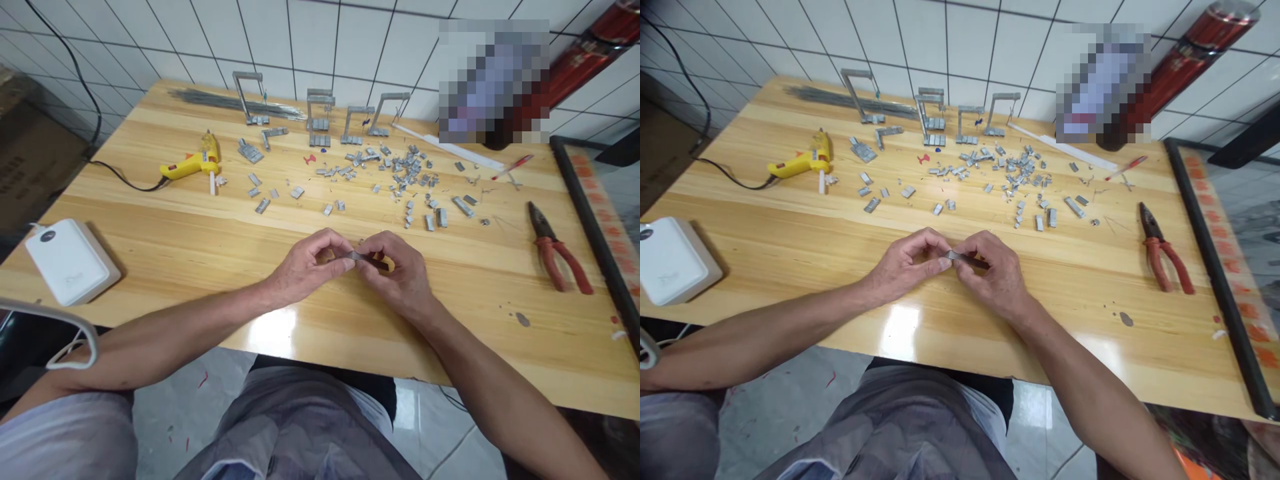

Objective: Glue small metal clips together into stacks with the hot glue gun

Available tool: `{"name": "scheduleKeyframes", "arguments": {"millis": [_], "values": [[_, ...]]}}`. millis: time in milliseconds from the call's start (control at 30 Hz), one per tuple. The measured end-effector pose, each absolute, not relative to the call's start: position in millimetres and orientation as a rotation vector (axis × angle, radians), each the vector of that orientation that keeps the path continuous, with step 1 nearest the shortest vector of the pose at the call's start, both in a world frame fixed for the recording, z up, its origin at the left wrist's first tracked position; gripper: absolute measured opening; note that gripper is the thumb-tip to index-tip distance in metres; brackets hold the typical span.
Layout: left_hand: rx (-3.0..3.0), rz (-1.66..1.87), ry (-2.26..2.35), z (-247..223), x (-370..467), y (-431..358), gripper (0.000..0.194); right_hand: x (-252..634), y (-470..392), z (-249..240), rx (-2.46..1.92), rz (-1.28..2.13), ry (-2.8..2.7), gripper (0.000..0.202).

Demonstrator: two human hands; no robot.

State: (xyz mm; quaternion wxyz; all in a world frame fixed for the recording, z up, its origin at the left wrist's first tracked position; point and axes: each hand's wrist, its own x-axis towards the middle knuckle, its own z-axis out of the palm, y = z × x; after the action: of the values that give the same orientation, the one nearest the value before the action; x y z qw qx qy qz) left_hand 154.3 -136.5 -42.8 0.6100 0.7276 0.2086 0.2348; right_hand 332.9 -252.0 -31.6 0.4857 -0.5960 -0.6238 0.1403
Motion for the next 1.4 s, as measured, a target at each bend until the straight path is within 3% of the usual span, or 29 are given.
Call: {"name": "scheduleKeyframes", "arguments": {"millis": [1400], "values": [[1.63,0.558,0.457,-40.3,157.1,-139.2,0.02,332.6,-250.6,-31.3,-1.434,0.366,-1.509,0.011]]}}
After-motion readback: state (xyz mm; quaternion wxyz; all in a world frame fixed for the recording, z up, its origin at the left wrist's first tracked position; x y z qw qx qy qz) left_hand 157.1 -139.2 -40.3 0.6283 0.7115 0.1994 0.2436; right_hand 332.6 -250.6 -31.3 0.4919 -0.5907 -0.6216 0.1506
